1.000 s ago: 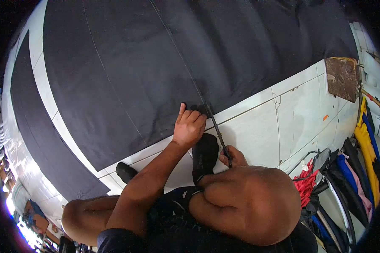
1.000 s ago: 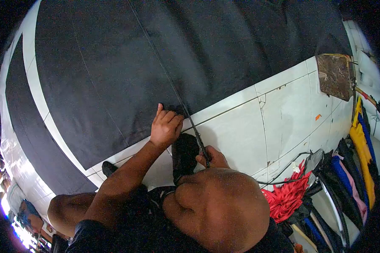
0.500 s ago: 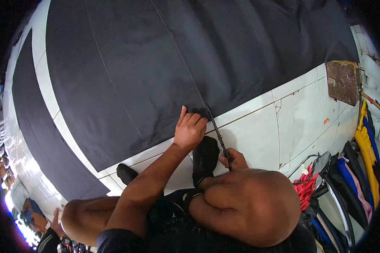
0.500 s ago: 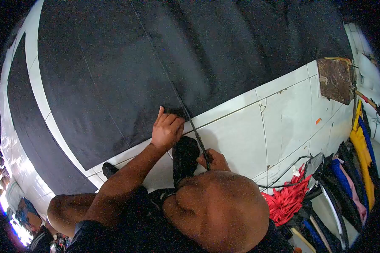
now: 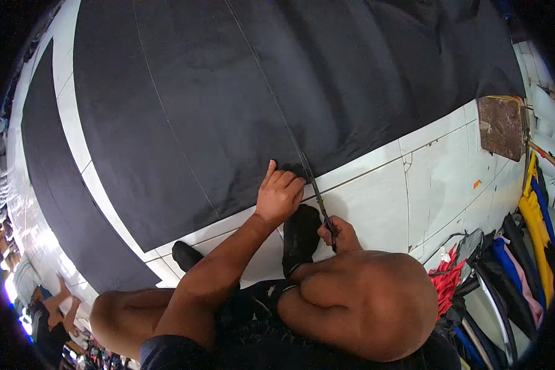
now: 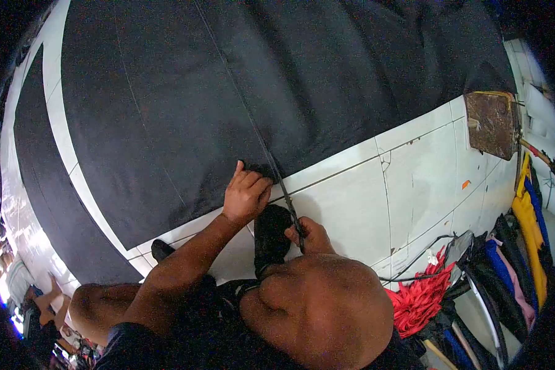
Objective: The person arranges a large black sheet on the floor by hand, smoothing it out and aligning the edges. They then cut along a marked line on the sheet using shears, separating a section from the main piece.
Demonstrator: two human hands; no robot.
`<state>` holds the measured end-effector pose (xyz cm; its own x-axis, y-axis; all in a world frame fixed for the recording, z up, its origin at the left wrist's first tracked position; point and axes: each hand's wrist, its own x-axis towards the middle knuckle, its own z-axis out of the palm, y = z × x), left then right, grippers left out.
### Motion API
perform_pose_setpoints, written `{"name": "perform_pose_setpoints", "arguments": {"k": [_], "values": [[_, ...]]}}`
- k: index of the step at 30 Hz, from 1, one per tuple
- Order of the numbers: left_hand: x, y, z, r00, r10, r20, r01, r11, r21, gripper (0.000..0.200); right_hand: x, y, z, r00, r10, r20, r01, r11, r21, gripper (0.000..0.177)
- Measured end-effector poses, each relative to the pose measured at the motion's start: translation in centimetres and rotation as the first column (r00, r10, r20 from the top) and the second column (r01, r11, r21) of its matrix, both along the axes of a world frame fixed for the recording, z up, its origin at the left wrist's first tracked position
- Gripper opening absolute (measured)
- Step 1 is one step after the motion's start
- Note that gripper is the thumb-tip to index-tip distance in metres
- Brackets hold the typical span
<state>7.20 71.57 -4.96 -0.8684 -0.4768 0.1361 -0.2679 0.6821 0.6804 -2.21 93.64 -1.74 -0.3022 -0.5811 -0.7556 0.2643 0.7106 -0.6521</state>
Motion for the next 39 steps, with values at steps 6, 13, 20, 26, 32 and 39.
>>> {"name": "perform_pose_setpoints", "arguments": {"k": [6, 13, 20, 26, 32, 39], "values": [[0.1, 0.1, -0.2, 1.000, -0.002, 0.009, 0.002, 1.000, 0.000, 0.017, -0.7, -0.1, 0.7, 0.990, 0.078, -0.121, -0.068, 0.994, 0.087, 0.034], [0.1, 0.0, -0.1, 1.000, 0.008, -0.030, -0.008, 1.000, 0.012, 0.017, -0.5, -0.4, 0.4, 0.991, 0.081, -0.108, -0.067, 0.990, 0.121, 0.038], [0.2, 0.0, -0.2, 1.000, 0.001, -0.019, -0.001, 1.000, -0.012, 0.015, -0.9, -3.5, 0.6, 0.986, 0.070, -0.153, -0.062, 0.996, 0.056, 0.039], [0.2, -0.1, 0.0, 1.000, 0.001, 0.000, -0.001, 1.000, -0.013, 0.014, -1.1, -3.1, 0.3, 0.972, 0.118, -0.205, -0.102, 0.991, 0.083, 0.038], [0.2, 0.1, -0.4, 1.000, 0.008, -0.009, -0.008, 0.999, -0.034, 0.013, -1.6, -5.3, 1.6, 0.946, 0.157, -0.282, -0.146, 0.988, 0.058, 0.040], [0.2, -0.1, -0.2, 1.000, -0.004, -0.021, 0.004, 1.000, -0.013, 0.016, -1.9, -6.0, 0.0, 0.962, 0.125, -0.242, -0.113, 0.992, 0.061, 0.041]]}}
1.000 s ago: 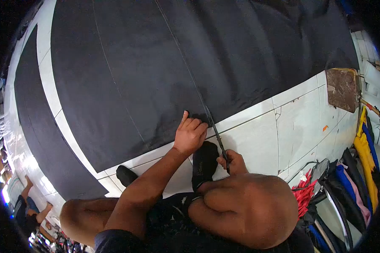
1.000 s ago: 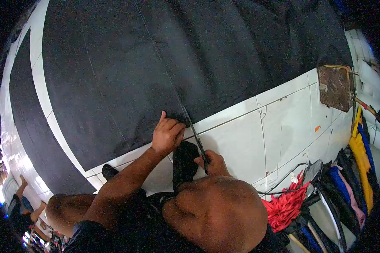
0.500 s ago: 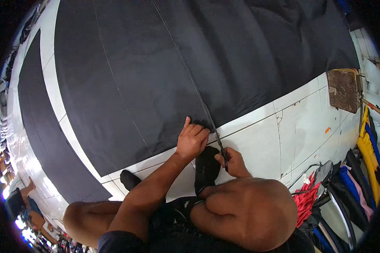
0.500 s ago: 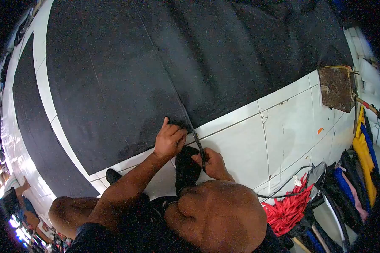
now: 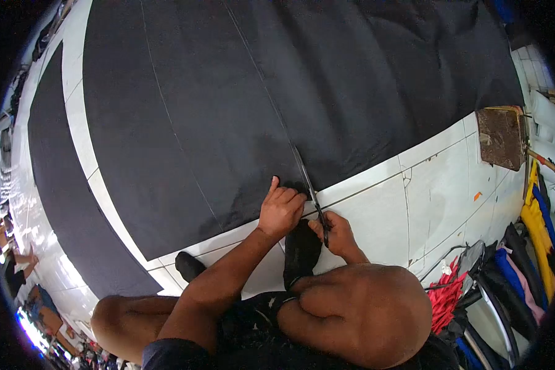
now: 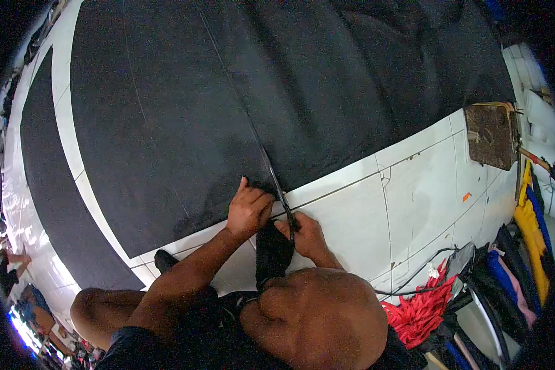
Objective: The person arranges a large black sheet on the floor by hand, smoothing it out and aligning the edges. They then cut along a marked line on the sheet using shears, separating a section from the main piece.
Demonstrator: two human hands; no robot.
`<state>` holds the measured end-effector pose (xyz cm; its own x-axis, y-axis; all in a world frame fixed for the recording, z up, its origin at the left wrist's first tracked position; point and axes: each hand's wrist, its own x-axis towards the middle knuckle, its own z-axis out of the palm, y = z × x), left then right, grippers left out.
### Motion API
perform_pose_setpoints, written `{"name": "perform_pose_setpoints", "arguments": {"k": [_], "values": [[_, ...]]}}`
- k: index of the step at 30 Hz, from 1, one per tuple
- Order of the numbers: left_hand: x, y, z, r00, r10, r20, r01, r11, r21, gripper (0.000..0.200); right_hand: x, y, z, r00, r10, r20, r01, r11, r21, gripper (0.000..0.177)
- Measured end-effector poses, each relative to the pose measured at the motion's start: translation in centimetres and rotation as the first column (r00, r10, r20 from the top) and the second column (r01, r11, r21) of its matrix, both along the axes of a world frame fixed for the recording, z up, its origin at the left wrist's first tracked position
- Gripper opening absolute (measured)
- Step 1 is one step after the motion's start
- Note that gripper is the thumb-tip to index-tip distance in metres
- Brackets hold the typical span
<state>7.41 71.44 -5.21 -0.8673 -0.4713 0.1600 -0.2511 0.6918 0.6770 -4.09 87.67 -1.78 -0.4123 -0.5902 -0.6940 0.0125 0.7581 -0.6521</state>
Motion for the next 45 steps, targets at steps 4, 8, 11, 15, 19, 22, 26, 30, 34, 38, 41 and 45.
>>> {"name": "perform_pose_setpoints", "arguments": {"k": [4, 8, 11, 15, 19, 22, 26, 30, 34, 38, 41, 45], "values": [[0.0, 0.2, 0.1, 1.000, 0.002, 0.031, -0.002, 1.000, -0.009, 0.015, -0.1, -0.1, 0.2, 1.000, -0.002, -0.024, 0.000, 0.999, -0.053, 0.035], [-0.1, 0.4, -0.2, 1.000, 0.008, 0.027, -0.007, 0.998, -0.062, 0.016, -0.2, -1.5, 0.7, 0.998, -0.006, -0.069, -0.002, 0.993, -0.116, 0.029], [-0.1, 0.4, -0.1, 0.999, 0.008, 0.049, -0.004, 0.997, -0.074, 0.016, -0.4, -2.4, 0.4, 0.995, -0.003, -0.101, -0.015, 0.985, -0.171, 0.030], [-0.1, 0.3, 0.1, 0.998, -0.002, 0.060, 0.004, 0.999, -0.038, 0.020, -0.5, -2.7, 1.0, 0.990, 0.028, -0.141, -0.047, 0.990, -0.132, 0.041], [-0.1, 0.3, 0.4, 0.996, -0.017, 0.091, 0.021, 0.998, -0.053, 0.023, -0.4, -3.2, 0.9, 0.996, 0.009, -0.089, -0.015, 0.997, -0.073, 0.043], [0.0, 0.5, 0.2, 0.997, -0.003, 0.083, 0.007, 0.999, -0.050, 0.023, -0.8, -4.2, 1.1, 0.997, 0.001, -0.075, -0.005, 0.999, -0.053, 0.044], [0.0, 0.6, -0.1, 0.998, 0.006, 0.068, -0.001, 0.997, -0.077, 0.022, -1.2, -5.4, 0.8, 0.992, -0.019, -0.125, 0.001, 0.990, -0.141, 0.039], [0.0, 0.8, -1.1, 0.994, 0.001, 0.108, 0.013, 0.991, -0.133, 0.024, -0.7, -5.6, 0.6, 0.990, -0.081, -0.114, 0.051, 0.967, -0.249, 0.040], [0.5, 0.7, -0.6, 0.989, -0.046, 0.141, 0.067, 0.987, -0.149, 0.036, -1.1, -5.2, 0.0, 0.994, -0.019, -0.108, 0.000, 0.984, -0.177, 0.039], [0.7, 0.6, -0.4, 0.969, -0.112, 0.219, 0.152, 0.973, -0.173, 0.048, -1.3, -4.9, 0.0, 0.999, -0.019, -0.026, 0.015, 0.988, -0.156, 0.037], [0.4, 0.8, 0.0, 0.925, -0.163, 0.342, 0.204, 0.975, -0.089, 0.051, -1.0, -5.2, 0.0, 0.999, -0.048, -0.021, 0.042, 0.976, -0.215, 0.038], [0.4, 1.0, 0.0, 0.922, -0.166, 0.349, 0.220, 0.968, -0.121, 0.051, -1.2, -6.3, 1.4, 0.997, -0.070, -0.012, 0.067, 0.982, -0.175, 0.039]]}}
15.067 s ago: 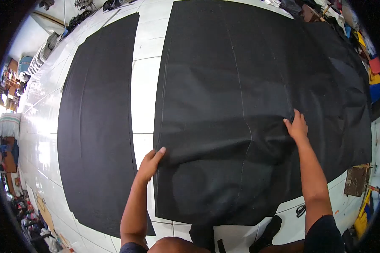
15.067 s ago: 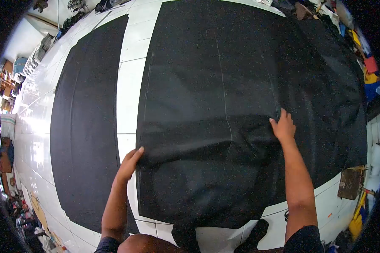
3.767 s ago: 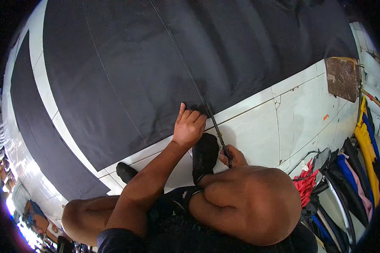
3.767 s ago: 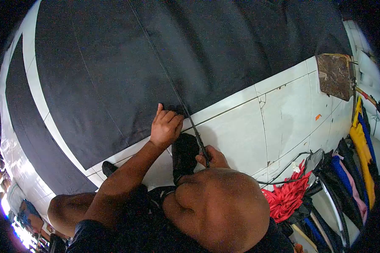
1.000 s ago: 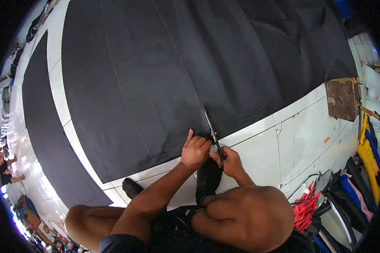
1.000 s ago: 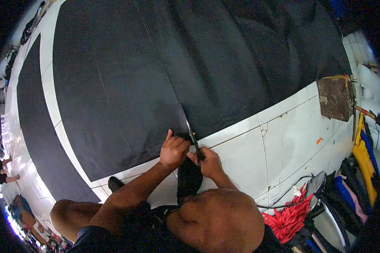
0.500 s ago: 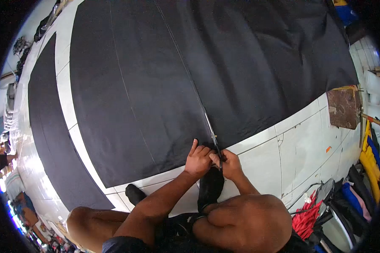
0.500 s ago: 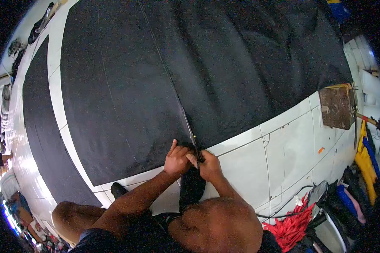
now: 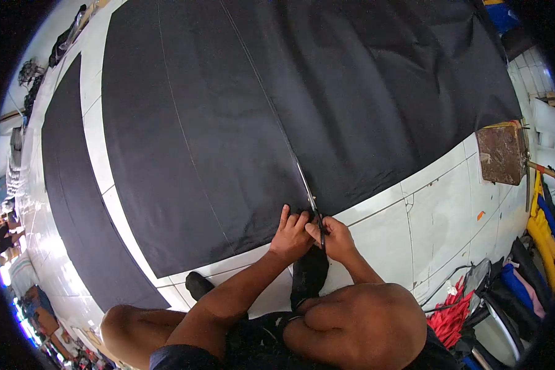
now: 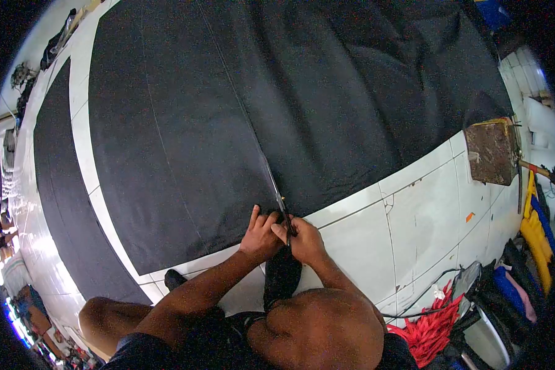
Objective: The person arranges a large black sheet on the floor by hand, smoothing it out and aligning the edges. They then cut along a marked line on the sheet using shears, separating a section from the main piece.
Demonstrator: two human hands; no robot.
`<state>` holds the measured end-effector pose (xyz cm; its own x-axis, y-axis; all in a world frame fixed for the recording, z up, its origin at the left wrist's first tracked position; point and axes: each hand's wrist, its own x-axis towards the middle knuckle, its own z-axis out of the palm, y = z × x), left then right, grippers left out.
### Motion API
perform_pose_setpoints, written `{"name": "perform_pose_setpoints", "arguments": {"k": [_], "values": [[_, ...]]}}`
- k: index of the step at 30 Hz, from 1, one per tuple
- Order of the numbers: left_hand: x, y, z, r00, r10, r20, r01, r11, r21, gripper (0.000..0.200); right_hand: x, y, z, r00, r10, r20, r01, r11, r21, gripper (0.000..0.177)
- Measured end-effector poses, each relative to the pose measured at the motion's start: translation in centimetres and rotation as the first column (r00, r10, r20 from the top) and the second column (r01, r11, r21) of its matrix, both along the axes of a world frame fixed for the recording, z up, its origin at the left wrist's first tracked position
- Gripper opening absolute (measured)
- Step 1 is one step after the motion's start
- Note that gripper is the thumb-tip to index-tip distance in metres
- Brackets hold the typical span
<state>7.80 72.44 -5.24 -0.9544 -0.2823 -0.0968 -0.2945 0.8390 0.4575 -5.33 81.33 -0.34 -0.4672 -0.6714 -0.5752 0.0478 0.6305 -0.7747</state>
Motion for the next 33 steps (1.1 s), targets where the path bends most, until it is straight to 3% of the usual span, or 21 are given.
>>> {"name": "perform_pose_setpoints", "arguments": {"k": [3, 6, 9, 12, 20, 23, 27, 32, 33], "values": [[0.2, -0.1, -0.3, 0.999, -0.010, -0.032, 0.009, 1.000, -0.027, 0.053, -0.4, -0.6, -1.0, 1.000, 0.022, -0.008, -0.022, 0.998, 0.056, 0.042], [0.1, -0.1, -0.2, 0.999, -0.008, -0.047, 0.007, 1.000, -0.025, 0.053, -1.1, -2.0, -0.9, 0.993, 0.099, -0.071, -0.090, 0.989, 0.120, 0.058], [-0.1, -0.1, -0.1, 0.997, 0.021, -0.074, -0.024, 0.999, -0.032, 0.052, -1.4, -3.8, -1.1, 0.994, 0.048, -0.099, -0.042, 0.997, 0.060, 0.050], [-0.1, -0.3, 0.3, 0.999, -0.001, -0.045, 0.000, 0.999, -0.038, 0.049, -2.4, -5.5, -0.8, 0.984, 0.116, -0.135, -0.096, 0.985, 0.146, 0.064], [-0.3, -0.3, 0.6, 1.000, 0.003, -0.004, -0.003, 1.000, 0.001, 0.040, -2.8, -6.9, -1.0, 0.986, 0.082, -0.148, -0.070, 0.994, 0.082, 0.058], [-0.6, -0.4, 0.7, 0.997, 0.039, -0.068, -0.041, 0.999, -0.028, 0.039, -2.8, -7.1, -1.3, 0.985, 0.072, -0.158, -0.062, 0.996, 0.068, 0.056], [-0.6, -0.3, 0.7, 0.998, 0.052, -0.035, -0.052, 0.999, 0.003, 0.049, -3.8, -10.5, 0.0, 0.992, 0.058, -0.112, -0.051, 0.997, 0.064, 0.056], [-0.5, 0.0, 0.4, 0.995, 0.078, -0.070, -0.076, 0.997, 0.032, 0.059, -5.4, -14.8, -2.2, 0.984, 0.097, -0.147, -0.092, 0.995, 0.037, 0.060], [-0.7, -0.5, 1.3, 0.999, 0.044, 0.015, -0.045, 0.998, 0.049, 0.060, -5.7, -15.7, -2.5, 0.981, 0.110, -0.157, -0.103, 0.993, 0.055, 0.060]]}}
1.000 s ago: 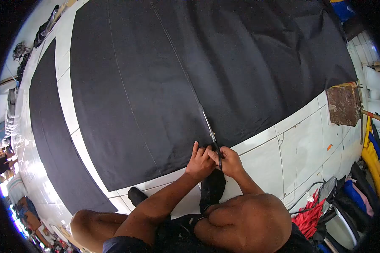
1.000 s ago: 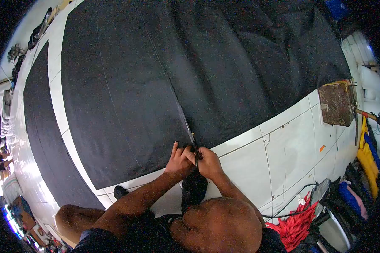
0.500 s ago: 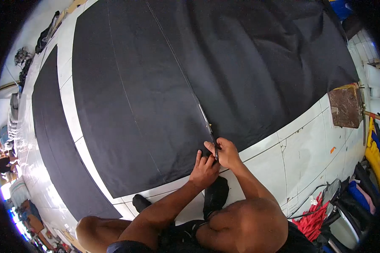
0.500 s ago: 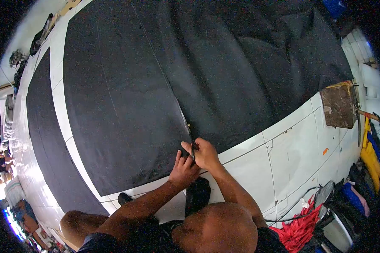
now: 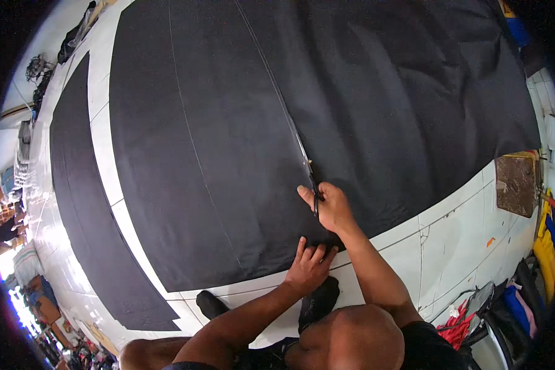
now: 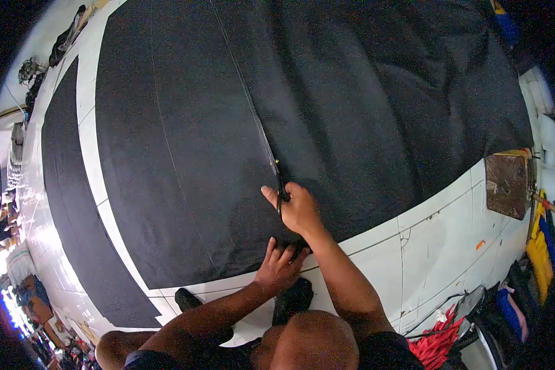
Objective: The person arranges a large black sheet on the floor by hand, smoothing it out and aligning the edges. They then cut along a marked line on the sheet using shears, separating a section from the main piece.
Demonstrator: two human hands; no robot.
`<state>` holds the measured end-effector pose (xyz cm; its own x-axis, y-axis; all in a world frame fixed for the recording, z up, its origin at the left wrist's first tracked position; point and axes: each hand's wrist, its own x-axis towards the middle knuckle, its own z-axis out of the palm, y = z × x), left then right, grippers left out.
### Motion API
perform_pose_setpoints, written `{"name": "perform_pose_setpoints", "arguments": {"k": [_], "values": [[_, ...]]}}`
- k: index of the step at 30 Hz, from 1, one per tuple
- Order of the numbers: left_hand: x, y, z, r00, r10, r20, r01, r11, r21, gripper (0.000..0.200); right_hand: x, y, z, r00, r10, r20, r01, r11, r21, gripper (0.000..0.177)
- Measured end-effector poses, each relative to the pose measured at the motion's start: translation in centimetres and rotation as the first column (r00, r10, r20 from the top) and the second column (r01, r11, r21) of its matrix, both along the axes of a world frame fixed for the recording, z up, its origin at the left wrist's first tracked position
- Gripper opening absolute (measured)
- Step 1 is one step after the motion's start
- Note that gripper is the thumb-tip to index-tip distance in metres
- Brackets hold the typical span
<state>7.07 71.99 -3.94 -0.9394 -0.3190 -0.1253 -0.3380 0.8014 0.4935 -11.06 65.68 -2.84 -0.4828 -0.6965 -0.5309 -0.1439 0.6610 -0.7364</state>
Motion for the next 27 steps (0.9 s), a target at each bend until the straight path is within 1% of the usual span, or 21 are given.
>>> {"name": "perform_pose_setpoints", "arguments": {"k": [2, 4, 7, 10, 13, 17, 21, 22, 25, 27], "values": [[0.1, 0.2, -0.2, 0.999, -0.004, 0.034, 0.003, 0.999, 0.037, 0.061, -0.5, -0.9, -0.1, 1.000, 0.017, -0.015, -0.017, 1.000, 0.021, 0.061], [0.1, -0.2, 0.1, 0.998, -0.023, 0.050, 0.021, 0.999, 0.041, 0.064, -0.9, -1.7, 1.2, 0.999, 0.033, -0.020, -0.032, 0.999, 0.022, 0.061], [0.1, -0.3, 0.3, 0.999, -0.020, 0.051, 0.017, 0.998, 0.060, 0.066, -0.8, -1.8, 0.9, 1.000, 0.005, 0.020, -0.006, 1.000, 0.026, 0.059], [-0.1, -0.4, 0.4, 0.997, -0.020, 0.079, 0.014, 0.997, 0.076, 0.067, -0.2, -1.5, -0.2, 0.999, -0.048, 0.016, 0.049, 0.997, -0.058, 0.052], [0.2, -0.3, 0.2, 1.000, 0.000, 0.028, -0.002, 0.998, 0.067, 0.066, -0.6, -3.0, -0.3, 0.998, -0.045, 0.033, 0.049, 0.993, -0.104, 0.052], [0.1, -0.5, 0.1, 1.000, 0.011, 0.027, -0.013, 0.996, 0.085, 0.064, -2.4, -7.6, -0.6, 0.996, 0.027, -0.080, -0.031, 0.999, -0.042, 0.055], [0.1, -0.1, 0.2, 0.999, 0.005, 0.046, -0.010, 0.994, 0.105, 0.065, -3.6, -10.6, -2.2, 0.999, 0.012, -0.041, -0.016, 0.996, -0.089, 0.059], [0.0, -0.4, 0.2, 0.999, -0.001, 0.043, -0.004, 0.995, 0.100, 0.065, -3.8, -10.9, -1.6, 0.999, 0.014, -0.047, -0.017, 0.998, -0.060, 0.057], [0.0, -0.3, 0.2, 0.998, 0.008, 0.058, -0.016, 0.990, 0.139, 0.067, -3.7, -10.7, -2.3, 1.000, -0.008, -0.002, 0.008, 0.993, -0.116, 0.056], [0.0, -0.2, 0.1, 0.997, -0.028, 0.070, 0.021, 0.995, 0.095, 0.067, -3.8, -10.5, -2.3, 0.999, -0.027, 0.032, 0.030, 0.993, -0.114, 0.055]]}}
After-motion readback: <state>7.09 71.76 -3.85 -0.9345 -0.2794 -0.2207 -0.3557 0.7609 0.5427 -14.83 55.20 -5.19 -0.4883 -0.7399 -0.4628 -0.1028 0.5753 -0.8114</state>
